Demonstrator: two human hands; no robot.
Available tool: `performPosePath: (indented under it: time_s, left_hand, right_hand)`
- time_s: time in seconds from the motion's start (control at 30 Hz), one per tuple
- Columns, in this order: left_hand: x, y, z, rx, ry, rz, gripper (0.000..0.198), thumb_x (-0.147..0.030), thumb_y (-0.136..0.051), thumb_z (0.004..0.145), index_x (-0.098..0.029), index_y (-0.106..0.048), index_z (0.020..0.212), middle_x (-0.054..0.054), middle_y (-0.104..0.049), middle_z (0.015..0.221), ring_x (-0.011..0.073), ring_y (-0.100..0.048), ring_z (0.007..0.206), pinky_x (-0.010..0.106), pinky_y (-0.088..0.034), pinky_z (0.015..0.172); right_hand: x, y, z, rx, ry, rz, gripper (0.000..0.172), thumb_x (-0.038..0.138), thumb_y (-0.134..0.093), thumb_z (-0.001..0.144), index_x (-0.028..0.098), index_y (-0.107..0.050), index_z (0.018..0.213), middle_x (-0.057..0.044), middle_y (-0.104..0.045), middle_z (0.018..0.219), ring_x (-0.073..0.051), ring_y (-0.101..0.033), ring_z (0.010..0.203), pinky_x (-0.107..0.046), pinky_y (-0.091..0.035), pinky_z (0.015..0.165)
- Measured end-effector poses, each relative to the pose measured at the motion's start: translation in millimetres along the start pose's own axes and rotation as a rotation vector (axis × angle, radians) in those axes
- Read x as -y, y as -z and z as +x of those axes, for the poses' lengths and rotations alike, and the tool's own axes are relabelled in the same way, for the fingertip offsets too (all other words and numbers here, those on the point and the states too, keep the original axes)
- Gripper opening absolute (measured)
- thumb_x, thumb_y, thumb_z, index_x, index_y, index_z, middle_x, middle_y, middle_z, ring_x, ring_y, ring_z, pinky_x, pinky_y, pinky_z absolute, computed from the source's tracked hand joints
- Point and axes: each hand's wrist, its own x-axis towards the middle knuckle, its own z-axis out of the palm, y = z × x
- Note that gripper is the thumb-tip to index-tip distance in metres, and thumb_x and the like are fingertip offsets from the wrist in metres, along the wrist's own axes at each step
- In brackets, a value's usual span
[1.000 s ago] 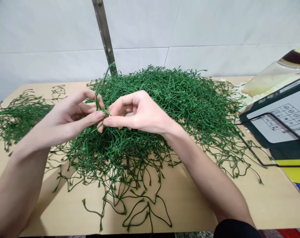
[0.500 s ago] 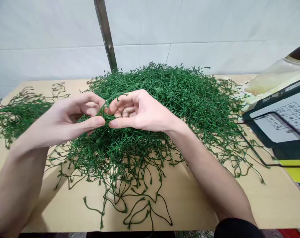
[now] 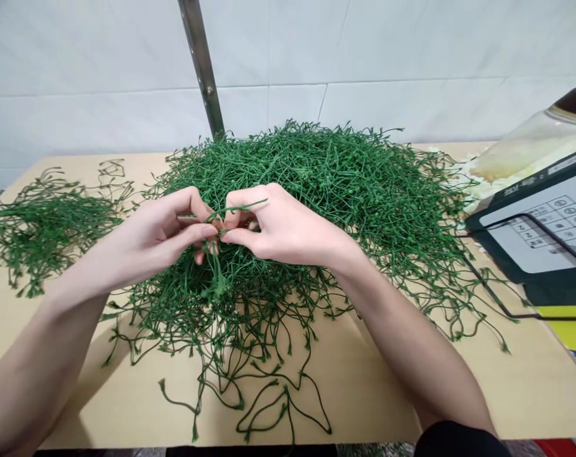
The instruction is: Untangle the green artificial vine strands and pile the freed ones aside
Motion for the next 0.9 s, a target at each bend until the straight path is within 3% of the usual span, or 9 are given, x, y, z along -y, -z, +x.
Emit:
performPosePath:
  time_s: [0.1,0.23,0.37,0.47,0.53,0.63,0.73,0.83,0.9]
  left_hand:
    - [3,-0.7,1,-0.032,-0.004,0.054,0.013,-0.022,-0.053,0.091,-0.021,-0.044,0.080,-0.003,-0.052,0.067,0.0107,-0.053,0.061,0.022,-0.040,0.053]
    - [0,-1.0,1,0.004,0.022,0.057,0.013,-0.032,-0.048,0.095,-0.021,-0.045,0.089,-0.001,-0.059,0.073,0.0113,-0.053,0.063,0.022,-0.038,0.053]
    - [-5,-1.2,0,-0.015,0.076,0.129,0.027,-0.045,-0.058,0.088,-0.021,-0.048,0.093,-0.003,-0.054,0.067,0.0102,-0.046,0.056,0.021,-0.032,0.047]
    - [-7,-0.6,1,0.028,0.118,0.234,0.031,-0.048,-0.062,0.084,-0.019,-0.052,0.077,-0.006,-0.040,0.057,0.0082,-0.033,0.049,0.022,-0.024,0.043]
    - [-7,0.0,0,0.072,0.147,0.281,0.042,-0.049,-0.063,0.083,-0.018,-0.045,0.061,-0.007,-0.031,0.052,0.0069,-0.025,0.046,0.022,-0.018,0.040]
    - [-8,1.3,-1,0.086,0.128,0.272,0.051,-0.051,-0.061,0.083,-0.019,-0.034,0.055,-0.007,-0.026,0.051,0.0064,-0.021,0.046,0.023,-0.015,0.040]
    - [-8,4.4,-1,0.099,0.030,0.155,0.052,-0.057,-0.054,0.086,-0.019,-0.035,0.056,-0.005,-0.027,0.053,0.0075,-0.022,0.048,0.025,-0.017,0.042]
    - [-5,7.2,-1,0.141,-0.066,-0.028,0.053,-0.064,-0.048,0.086,-0.019,-0.041,0.059,-0.004,-0.032,0.054,0.0090,-0.027,0.049,0.026,-0.023,0.044]
    - [-3,6.9,-1,0.121,-0.061,-0.045,0.055,-0.071,-0.050,0.080,-0.020,-0.045,0.059,-0.004,-0.035,0.054,0.0096,-0.029,0.048,0.027,-0.026,0.044]
  right_hand:
    - [-2,-1,0,0.013,0.000,-0.047,0.017,0.017,-0.060,0.086,0.018,-0.048,0.074,0.003,-0.058,0.069,-0.008,-0.044,0.057,-0.023,-0.033,0.051]
    - [2,-1,0,0.017,0.038,-0.133,0.005,0.017,-0.055,0.088,0.016,-0.056,0.084,0.003,-0.056,0.068,-0.007,-0.038,0.053,-0.023,-0.030,0.050]
    - [8,0,-2,-0.035,0.091,-0.219,0.007,0.019,-0.060,0.082,0.014,-0.061,0.085,0.004,-0.049,0.063,-0.007,-0.035,0.055,-0.024,-0.030,0.052]
    - [5,-2,-2,-0.063,0.149,-0.377,0.010,0.021,-0.057,0.081,0.013,-0.061,0.087,0.001,-0.051,0.065,-0.009,-0.037,0.057,-0.026,-0.030,0.056]
    - [1,-5,-2,-0.056,0.171,-0.503,0.013,0.026,-0.055,0.084,0.014,-0.060,0.084,-0.001,-0.053,0.068,-0.011,-0.037,0.060,-0.027,-0.030,0.058]
    - [-2,-6,0,0.001,0.175,-0.582,0.028,0.036,-0.051,0.090,0.015,-0.054,0.071,-0.001,-0.049,0.065,-0.011,-0.034,0.059,-0.028,-0.029,0.058]
    - [1,-4,0,0.020,0.253,-0.427,0.044,0.043,-0.045,0.096,0.016,-0.049,0.061,0.001,-0.044,0.060,-0.009,-0.032,0.056,-0.027,-0.028,0.057]
    - [4,-1,-1,0.066,0.296,-0.041,0.051,0.051,-0.041,0.099,0.014,-0.054,0.065,0.003,-0.042,0.062,-0.007,-0.032,0.055,-0.025,-0.026,0.053]
    - [4,-2,0,0.093,0.303,0.182,0.054,0.060,-0.048,0.093,0.014,-0.053,0.065,0.004,-0.035,0.062,-0.006,-0.027,0.054,-0.024,-0.021,0.050]
